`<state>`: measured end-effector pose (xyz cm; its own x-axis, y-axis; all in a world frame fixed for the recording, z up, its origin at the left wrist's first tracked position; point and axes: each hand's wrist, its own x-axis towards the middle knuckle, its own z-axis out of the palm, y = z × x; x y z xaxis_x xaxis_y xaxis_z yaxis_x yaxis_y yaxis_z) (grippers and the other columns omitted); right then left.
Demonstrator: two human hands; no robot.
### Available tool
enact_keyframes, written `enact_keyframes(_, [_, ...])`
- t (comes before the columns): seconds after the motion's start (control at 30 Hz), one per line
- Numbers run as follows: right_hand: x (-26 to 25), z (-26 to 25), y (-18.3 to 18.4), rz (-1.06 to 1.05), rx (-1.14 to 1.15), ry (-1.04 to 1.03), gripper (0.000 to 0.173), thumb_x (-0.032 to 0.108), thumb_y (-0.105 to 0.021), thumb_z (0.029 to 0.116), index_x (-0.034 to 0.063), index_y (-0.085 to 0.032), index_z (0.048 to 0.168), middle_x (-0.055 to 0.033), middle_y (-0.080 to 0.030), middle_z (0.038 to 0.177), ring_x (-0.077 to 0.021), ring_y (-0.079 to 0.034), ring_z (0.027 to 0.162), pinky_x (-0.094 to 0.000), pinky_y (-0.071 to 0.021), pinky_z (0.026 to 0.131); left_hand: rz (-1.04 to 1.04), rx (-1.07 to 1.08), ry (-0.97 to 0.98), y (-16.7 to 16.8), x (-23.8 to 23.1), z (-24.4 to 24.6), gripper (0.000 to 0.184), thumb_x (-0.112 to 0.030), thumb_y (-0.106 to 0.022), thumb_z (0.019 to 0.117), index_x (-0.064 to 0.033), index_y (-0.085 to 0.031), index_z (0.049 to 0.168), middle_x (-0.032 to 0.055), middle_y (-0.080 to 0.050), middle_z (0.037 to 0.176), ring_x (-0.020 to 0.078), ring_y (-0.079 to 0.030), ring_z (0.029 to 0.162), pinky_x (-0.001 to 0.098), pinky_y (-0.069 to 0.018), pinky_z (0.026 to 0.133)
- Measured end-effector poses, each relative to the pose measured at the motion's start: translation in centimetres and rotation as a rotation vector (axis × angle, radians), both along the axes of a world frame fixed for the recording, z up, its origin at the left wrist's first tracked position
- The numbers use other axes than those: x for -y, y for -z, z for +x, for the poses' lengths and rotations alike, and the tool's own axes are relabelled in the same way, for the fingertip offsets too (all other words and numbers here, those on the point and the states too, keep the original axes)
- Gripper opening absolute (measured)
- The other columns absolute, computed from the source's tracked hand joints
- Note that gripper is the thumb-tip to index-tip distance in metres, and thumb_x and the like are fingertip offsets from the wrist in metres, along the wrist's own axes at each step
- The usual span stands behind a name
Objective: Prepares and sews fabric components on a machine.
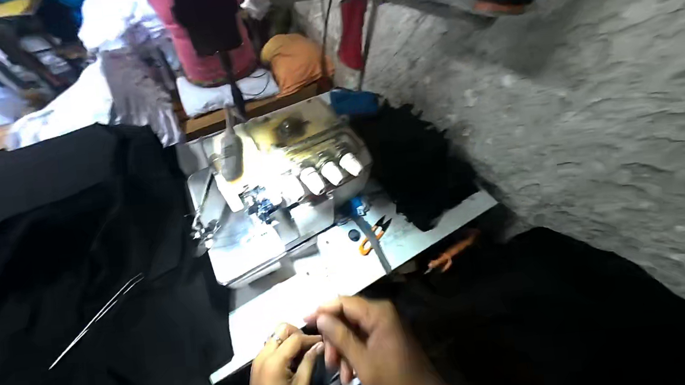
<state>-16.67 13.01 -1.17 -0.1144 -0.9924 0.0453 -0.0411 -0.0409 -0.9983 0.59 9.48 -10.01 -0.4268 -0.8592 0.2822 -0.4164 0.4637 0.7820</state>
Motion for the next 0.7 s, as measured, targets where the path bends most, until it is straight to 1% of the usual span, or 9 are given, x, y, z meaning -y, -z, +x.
enact_keyframes(0.13, [-4.3, -0.1, -1.0, -0.093, -0.093, -0.04, 0.016, 0.004, -0.062, 0.1009, -0.0061, -0.073, 0.108, -0.0092, -0.074, 0.083, -0.0084, -0.07, 0.067, -0.0238, -0.0617, 0.062, -0.091, 0.044, 0.142, -0.5, 3.4, -6.3, 0.018, -0.015, -0.063, 0.0964, -0.014, -0.077, 0.108, -0.0011, -0.074, 0.1, 0.0073, -0.071, 0.088, 0.0255, -0.0601, 0.078])
enact_keyframes(0.23, [-4.5, -0.4, -1.6, -0.19, -0.229, 0.033, 0.013, 0.005, -0.067, 0.0986, -0.0053, -0.074, 0.104, -0.0087, -0.075, 0.084, -0.0073, -0.072, 0.069, -0.0218, -0.063, 0.066, -0.176, 0.288, 0.302, -0.3, 6.1, -11.9, 0.038, -0.018, -0.069, 0.0947, -0.009, -0.07, 0.131, 0.0095, -0.066, 0.137, 0.0265, -0.064, 0.124, 0.0473, -0.0529, 0.102])
enact_keyframes(0.27, [-4.6, -0.7, -1.8, -0.231, -0.297, 0.07, 0.012, 0.006, -0.069, 0.0973, -0.0039, -0.075, 0.101, -0.008, -0.076, 0.082, -0.0065, -0.072, 0.07, -0.0206, -0.0622, 0.067, -0.246, 0.366, 0.296, 0.5, 5.9, -12.7, 0.041, -0.024, -0.072, 0.0928, -0.0092, -0.07, 0.131, 0.0101, -0.065, 0.139, 0.0289, -0.064, 0.125, 0.0512, -0.0525, 0.1])
enact_keyframes(0.33, [-4.6, -1.3, -1.9, -0.346, -0.435, 0.141, 0.01, 0.011, -0.073, 0.0954, 0.0012, -0.076, 0.097, -0.0052, -0.075, 0.081, -0.0059, -0.072, 0.075, -0.0195, -0.0606, 0.071, -0.401, 0.412, 0.203, 1.6, 4.8, -12.7, 0.031, -0.035, -0.072, 0.0918, -0.0108, -0.076, 0.111, 0.0095, -0.071, 0.124, 0.0285, -0.069, 0.111, 0.0514, -0.0561, 0.089])
enact_keyframes(0.4, [-4.1, -1.7, -1.6, -0.461, -0.525, 0.168, 0.009, 0.016, -0.076, 0.0944, 0.0086, -0.076, 0.098, -0.0022, -0.074, 0.095, -0.0083, -0.07, 0.095, -0.0233, -0.0579, 0.087, -0.48, 0.459, 0.12, 2.6, 3.7, -11.9, 0.025, -0.036, -0.072, 0.0917, -0.014, -0.076, 0.102, 0.0083, -0.072, 0.115, 0.0274, -0.07, 0.104, 0.0479, -0.0587, 0.083])
enact_keyframes(0.5, [-1.8, -1.9, -2.1, -0.565, -0.539, 0.097, 0.009, 0.026, -0.075, 0.0951, 0.0193, -0.073, 0.1, 0.0035, -0.064, 0.122, -0.0052, -0.058, 0.114, -0.0199, -0.0495, 0.097, -0.507, 0.499, 0.104, 2.9, 3.7, -12.3, 0.021, -0.02, -0.066, 0.0926, -0.0134, -0.074, 0.11, 0.0105, -0.072, 0.12, 0.0298, -0.071, 0.107, 0.0489, -0.0586, 0.082])
enact_keyframes(0.57, [-0.1, -1.3, -2.7, -0.63, -0.424, -0.012, 0.009, 0.022, -0.072, 0.0972, 0.0139, -0.068, 0.095, 0.0024, -0.066, 0.127, -0.0057, -0.061, 0.116, -0.0196, -0.0528, 0.097, -0.447, 0.555, 0.123, 2.1, 4.0, -13.0, 0.033, -0.018, -0.063, 0.0931, -0.013, -0.071, 0.125, 0.0123, -0.07, 0.129, 0.031, -0.07, 0.112, 0.0503, -0.0577, 0.084])
enact_keyframes(0.63, [1.0, -0.4, -2.9, -0.654, -0.288, -0.164, 0.011, 0.017, -0.066, 0.101, 0.0086, -0.064, 0.094, -0.0031, -0.07, 0.127, -0.0115, -0.066, 0.118, -0.025, -0.0571, 0.099, -0.237, 0.646, 0.217, -2.5, 3.8, -12.7, 0.038, -0.012, -0.057, 0.0972, -0.0071, -0.063, 0.134, 0.017, -0.062, 0.14, 0.0347, -0.064, 0.123, 0.0525, -0.0547, 0.094])
enact_keyframes(0.7, [1.4, 0.6, -2.5, -0.637, -0.164, -0.276, 0.01, 0.014, -0.061, 0.1042, 0.0057, -0.063, 0.099, -0.0088, -0.072, 0.122, -0.0177, -0.07, 0.115, -0.031, -0.0608, 0.098, -0.11, 0.605, 0.132, -7.8, 3.2, -11.8, 0.029, -0.005, -0.059, 0.0927, -0.0037, -0.073, 0.118, 0.0121, -0.072, 0.125, 0.0277, -0.07, 0.115, 0.0431, -0.056, 0.093])
